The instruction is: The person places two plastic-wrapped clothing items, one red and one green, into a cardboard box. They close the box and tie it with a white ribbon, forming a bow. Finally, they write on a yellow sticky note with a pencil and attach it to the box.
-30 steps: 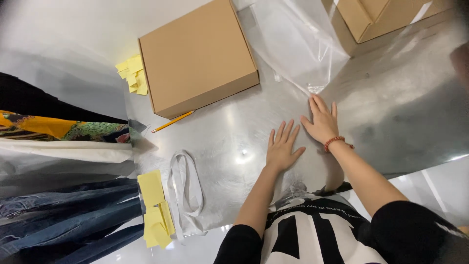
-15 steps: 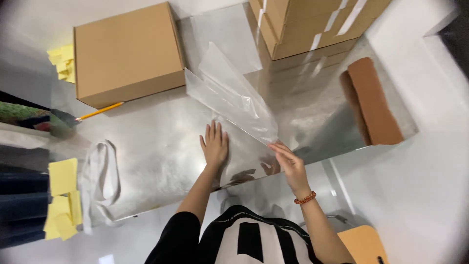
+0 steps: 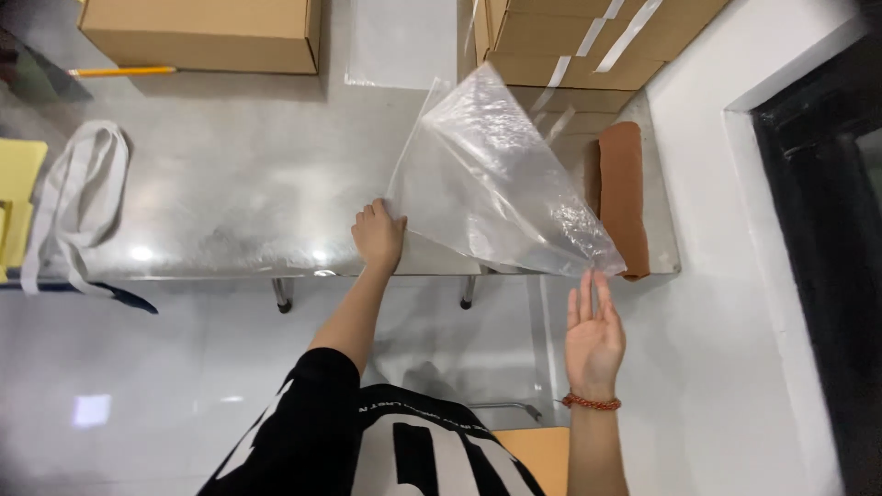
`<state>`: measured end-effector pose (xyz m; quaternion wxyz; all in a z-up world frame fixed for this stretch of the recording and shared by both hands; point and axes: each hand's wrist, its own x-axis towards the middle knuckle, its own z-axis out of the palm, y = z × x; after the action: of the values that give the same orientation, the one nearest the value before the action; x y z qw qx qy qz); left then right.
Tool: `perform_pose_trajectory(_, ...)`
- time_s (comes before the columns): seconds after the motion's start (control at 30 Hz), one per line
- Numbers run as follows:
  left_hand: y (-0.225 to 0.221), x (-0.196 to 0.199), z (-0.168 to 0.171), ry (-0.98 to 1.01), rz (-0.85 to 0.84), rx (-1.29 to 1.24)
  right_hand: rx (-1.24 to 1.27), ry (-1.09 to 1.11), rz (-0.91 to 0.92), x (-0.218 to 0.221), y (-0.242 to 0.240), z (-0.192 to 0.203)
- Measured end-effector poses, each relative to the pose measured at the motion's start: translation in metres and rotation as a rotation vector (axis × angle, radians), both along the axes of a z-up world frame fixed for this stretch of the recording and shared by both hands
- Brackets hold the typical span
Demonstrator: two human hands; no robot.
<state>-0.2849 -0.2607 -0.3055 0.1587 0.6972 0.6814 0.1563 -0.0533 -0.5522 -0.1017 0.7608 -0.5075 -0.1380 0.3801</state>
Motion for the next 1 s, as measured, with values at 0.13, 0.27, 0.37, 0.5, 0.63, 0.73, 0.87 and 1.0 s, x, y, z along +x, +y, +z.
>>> perform_pose_trajectory(0.13, -0.032, 0.006, 0.007, 0.021, -0.057, 0.075, -0.086, 0.086, -0.021, 0.005, -0.018, -0.012)
perform_pose_trajectory(0.27, -0.059, -0.008, 0.023, -0.038, -0.109, 0.094, -0.179, 0.092, 0.020, 0.001, -0.020, -0.020)
perform_pose_trajectory(0.37, -0.069, -0.027, 0.027, -0.152, -0.155, 0.006, -0.341, 0.054, 0.149, -0.022, -0.008, -0.018)
perform_pose_trajectory(0.5, -0.103, -0.080, 0.034, -0.432, -0.071, -0.209, -0.414, 0.017, 0.250, -0.070, 0.008, -0.024)
perform_pose_trajectory(0.63, -0.140, -0.186, 0.000, -0.695, 0.164, -0.340, -0.525, 0.021, 0.386, -0.130, 0.017, -0.064)
perform_pose_trajectory(0.73, -0.167, -0.266, -0.006, -0.838, 0.276, -0.288, -0.635, -0.028, 0.513, -0.227, 0.020, -0.021)
perform_pose_trajectory(0.87, -0.192, -0.362, 0.022, -0.849, 0.341, -0.149, -0.705, -0.017, 0.634, -0.322, 0.019, -0.047)
perform_pose_trajectory(1.0, -0.215, -0.423, 0.108, -0.667, 0.309, 0.135, -0.729, -0.174, 0.884, -0.405, 0.021, -0.039)
